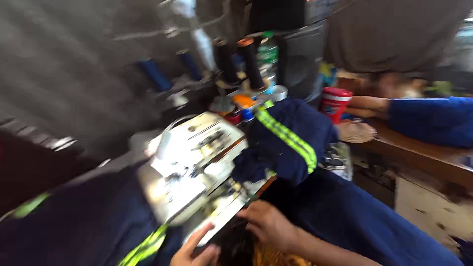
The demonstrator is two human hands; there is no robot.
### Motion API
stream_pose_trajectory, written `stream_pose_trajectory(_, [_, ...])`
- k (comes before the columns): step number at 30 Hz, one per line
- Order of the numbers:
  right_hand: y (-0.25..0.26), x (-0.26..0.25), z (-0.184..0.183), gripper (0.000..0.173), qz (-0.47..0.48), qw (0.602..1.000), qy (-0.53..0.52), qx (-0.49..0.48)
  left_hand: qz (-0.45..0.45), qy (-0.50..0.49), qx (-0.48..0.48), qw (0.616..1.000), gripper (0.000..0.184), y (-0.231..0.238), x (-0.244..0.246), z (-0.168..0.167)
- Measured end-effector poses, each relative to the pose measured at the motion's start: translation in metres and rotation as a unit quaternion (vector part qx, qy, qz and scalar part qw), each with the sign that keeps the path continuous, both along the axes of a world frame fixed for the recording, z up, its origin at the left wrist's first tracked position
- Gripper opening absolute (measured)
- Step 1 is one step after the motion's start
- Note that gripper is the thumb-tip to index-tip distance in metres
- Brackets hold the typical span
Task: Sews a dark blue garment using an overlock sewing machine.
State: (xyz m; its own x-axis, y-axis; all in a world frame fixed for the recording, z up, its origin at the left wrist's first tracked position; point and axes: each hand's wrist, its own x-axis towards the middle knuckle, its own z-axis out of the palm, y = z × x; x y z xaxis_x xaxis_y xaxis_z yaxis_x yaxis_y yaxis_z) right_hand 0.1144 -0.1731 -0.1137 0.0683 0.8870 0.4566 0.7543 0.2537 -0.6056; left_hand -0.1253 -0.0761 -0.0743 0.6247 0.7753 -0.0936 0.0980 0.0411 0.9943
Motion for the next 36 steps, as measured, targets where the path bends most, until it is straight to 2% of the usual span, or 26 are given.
stream_pose_trajectory(3, [0.017,-0.017,0.003,0.027,-0.001,0.994,-0.056,0.090,0.058,-0.053,-0.054,0.995,0.057,-0.005,0.009,-0.003])
stream_pose_trajectory(8, [0.029,-0.039,0.001,0.026,0.005,0.980,-0.148,0.132,0.074,-0.101,-0.139,0.982,0.060,-0.010,0.002,-0.002])
stream_pose_trajectory(11, [0.032,-0.044,0.001,0.027,0.008,0.974,-0.177,0.145,0.077,-0.116,-0.157,0.978,0.062,-0.010,0.000,-0.004])
stream_pose_trajectory(21, [0.032,-0.038,-0.001,0.031,0.039,0.979,-0.156,0.125,0.075,-0.133,-0.172,0.973,0.062,-0.009,0.008,-0.009])
stream_pose_trajectory(25, [0.031,-0.027,0.001,0.024,0.023,0.990,-0.088,0.108,0.063,-0.136,-0.180,0.972,0.065,-0.006,0.011,-0.009])
stream_pose_trajectory(27, [0.028,-0.016,0.004,0.027,0.002,0.995,-0.050,0.089,0.052,-0.137,-0.179,0.973,0.068,-0.004,0.012,-0.010])
stream_pose_trajectory(30, [0.025,0.012,0.008,0.036,-0.063,0.995,0.003,0.073,0.037,-0.132,-0.142,0.980,0.067,0.002,0.011,-0.013])
stream_pose_trajectory(32, [0.025,0.037,0.016,0.043,-0.125,0.989,0.056,0.063,0.035,-0.123,-0.070,0.989,0.061,0.010,0.013,-0.016])
stream_pose_trajectory(34, [0.029,0.067,0.029,0.052,-0.181,0.977,0.111,0.033,0.058,-0.101,0.046,0.992,0.043,0.022,0.017,-0.020])
stream_pose_trajectory(36, [0.038,0.098,0.047,0.058,-0.221,0.964,0.147,-0.002,0.096,-0.095,0.161,0.978,0.023,0.036,0.022,-0.028])
